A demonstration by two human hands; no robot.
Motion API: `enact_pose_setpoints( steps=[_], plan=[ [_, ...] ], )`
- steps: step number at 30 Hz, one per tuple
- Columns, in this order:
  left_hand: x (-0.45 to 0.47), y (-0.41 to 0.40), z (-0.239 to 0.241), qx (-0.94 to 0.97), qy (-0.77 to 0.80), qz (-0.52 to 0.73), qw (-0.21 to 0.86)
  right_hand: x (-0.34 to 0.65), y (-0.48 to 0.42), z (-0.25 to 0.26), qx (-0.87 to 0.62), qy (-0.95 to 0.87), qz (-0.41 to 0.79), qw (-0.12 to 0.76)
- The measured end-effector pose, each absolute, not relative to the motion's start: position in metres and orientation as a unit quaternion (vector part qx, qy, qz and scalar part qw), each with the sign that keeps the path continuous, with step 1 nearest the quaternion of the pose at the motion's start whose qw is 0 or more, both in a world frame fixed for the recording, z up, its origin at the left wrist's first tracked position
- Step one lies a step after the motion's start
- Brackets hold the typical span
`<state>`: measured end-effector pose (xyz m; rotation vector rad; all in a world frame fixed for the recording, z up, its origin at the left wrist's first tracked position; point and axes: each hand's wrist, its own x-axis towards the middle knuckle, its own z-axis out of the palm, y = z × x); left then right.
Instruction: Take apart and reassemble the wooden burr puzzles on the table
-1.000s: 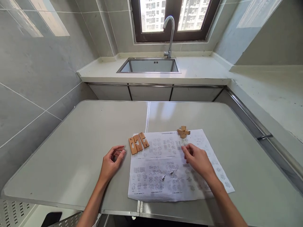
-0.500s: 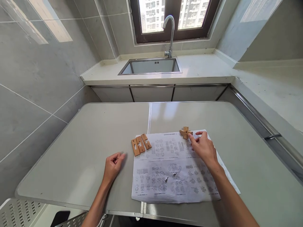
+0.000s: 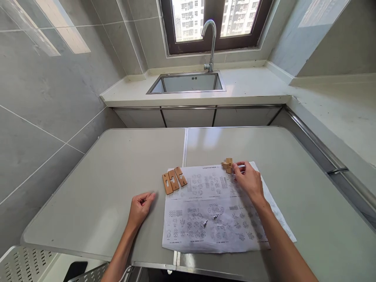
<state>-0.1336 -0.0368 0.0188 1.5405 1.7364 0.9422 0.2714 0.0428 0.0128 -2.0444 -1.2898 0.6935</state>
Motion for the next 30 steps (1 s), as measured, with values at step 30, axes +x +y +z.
enact_pose_setpoints(
  steps=[30],
  plan=[
    [-0.009,-0.013,0.017,0.788,0.335,0.266,0.442,0.222,-0.099,0.046,-0.537,-0.418,0.561,0.471]
  ],
)
